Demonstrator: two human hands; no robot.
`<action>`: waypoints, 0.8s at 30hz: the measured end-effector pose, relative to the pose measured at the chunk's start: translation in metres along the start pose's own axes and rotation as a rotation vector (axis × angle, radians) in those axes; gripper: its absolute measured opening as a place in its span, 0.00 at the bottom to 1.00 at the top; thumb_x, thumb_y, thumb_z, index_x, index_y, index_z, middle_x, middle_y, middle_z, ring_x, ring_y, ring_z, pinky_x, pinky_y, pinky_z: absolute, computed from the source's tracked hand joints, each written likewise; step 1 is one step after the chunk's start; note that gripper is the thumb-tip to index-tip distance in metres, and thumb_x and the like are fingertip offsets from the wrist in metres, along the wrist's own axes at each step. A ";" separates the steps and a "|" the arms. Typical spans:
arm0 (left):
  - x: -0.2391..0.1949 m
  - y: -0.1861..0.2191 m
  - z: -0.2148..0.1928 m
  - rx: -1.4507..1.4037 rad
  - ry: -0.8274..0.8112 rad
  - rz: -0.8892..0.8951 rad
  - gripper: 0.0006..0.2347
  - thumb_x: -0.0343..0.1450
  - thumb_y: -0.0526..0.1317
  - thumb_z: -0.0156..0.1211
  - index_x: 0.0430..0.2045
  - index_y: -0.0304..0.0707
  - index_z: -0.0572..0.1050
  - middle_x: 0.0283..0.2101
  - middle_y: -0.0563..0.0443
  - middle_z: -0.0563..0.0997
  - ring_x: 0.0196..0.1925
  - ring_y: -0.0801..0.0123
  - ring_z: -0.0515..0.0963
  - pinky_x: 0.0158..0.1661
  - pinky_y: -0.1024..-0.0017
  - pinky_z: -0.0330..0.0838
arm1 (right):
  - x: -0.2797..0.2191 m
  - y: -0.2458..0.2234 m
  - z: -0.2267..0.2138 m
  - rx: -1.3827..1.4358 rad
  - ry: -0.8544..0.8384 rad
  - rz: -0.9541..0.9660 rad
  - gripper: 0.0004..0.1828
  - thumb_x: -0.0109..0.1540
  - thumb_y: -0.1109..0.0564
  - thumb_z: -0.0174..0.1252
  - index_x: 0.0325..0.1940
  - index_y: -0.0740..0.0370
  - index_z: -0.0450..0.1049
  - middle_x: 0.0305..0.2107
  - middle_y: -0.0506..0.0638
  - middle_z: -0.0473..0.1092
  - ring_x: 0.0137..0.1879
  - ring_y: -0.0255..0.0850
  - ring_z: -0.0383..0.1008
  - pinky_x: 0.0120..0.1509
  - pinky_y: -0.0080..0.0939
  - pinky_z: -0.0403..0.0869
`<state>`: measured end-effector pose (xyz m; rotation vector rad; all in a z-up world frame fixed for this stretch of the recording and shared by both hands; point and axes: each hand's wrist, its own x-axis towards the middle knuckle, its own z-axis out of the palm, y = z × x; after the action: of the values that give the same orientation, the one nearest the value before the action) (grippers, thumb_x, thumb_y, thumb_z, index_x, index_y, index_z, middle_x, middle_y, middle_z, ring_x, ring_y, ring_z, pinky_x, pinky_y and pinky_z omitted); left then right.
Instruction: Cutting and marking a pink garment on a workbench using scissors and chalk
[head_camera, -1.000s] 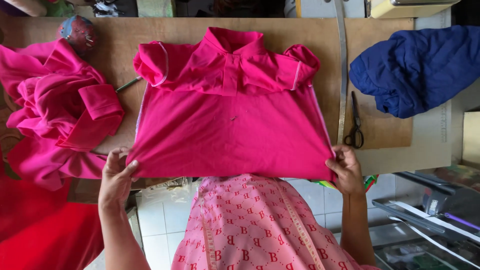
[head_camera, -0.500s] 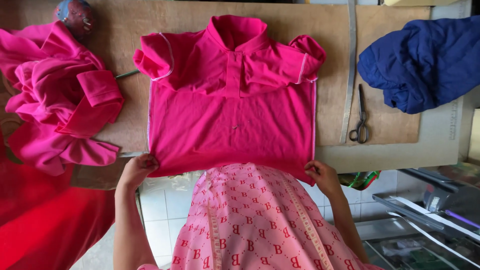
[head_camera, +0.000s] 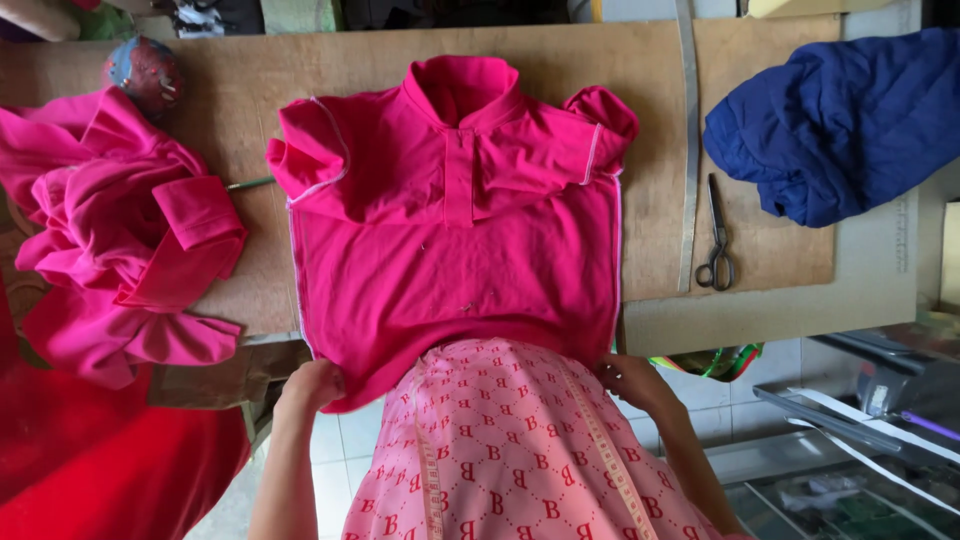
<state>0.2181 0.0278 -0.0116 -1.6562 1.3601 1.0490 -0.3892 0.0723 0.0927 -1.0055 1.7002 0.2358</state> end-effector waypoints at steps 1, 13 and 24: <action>-0.010 0.021 -0.031 0.003 0.008 0.005 0.15 0.59 0.56 0.71 0.39 0.68 0.86 0.41 0.54 0.87 0.46 0.60 0.87 0.47 0.63 0.82 | -0.014 -0.025 -0.017 0.004 0.009 -0.003 0.15 0.59 0.59 0.62 0.49 0.47 0.82 0.28 0.50 0.81 0.31 0.41 0.82 0.37 0.35 0.83; -0.001 0.259 -0.308 -0.111 1.093 0.825 0.25 0.67 0.41 0.73 0.57 0.34 0.71 0.55 0.34 0.71 0.67 0.39 0.65 0.67 0.39 0.54 | 0.151 -0.082 -0.087 0.440 0.874 -0.410 0.32 0.58 0.53 0.76 0.58 0.68 0.69 0.46 0.64 0.70 0.52 0.57 0.74 0.57 0.48 0.76; 0.120 0.238 -0.264 -0.052 0.749 0.515 0.13 0.69 0.30 0.49 0.46 0.46 0.60 0.53 0.40 0.67 0.38 0.31 0.82 0.43 0.43 0.80 | 0.096 -0.111 -0.058 0.681 0.752 -0.362 0.21 0.60 0.56 0.71 0.55 0.56 0.74 0.42 0.54 0.76 0.49 0.47 0.76 0.53 0.46 0.75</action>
<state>0.0318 -0.2974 -0.0283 -1.8744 2.3532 0.7397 -0.3545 -0.0798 0.0677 -0.8905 1.9777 -1.0099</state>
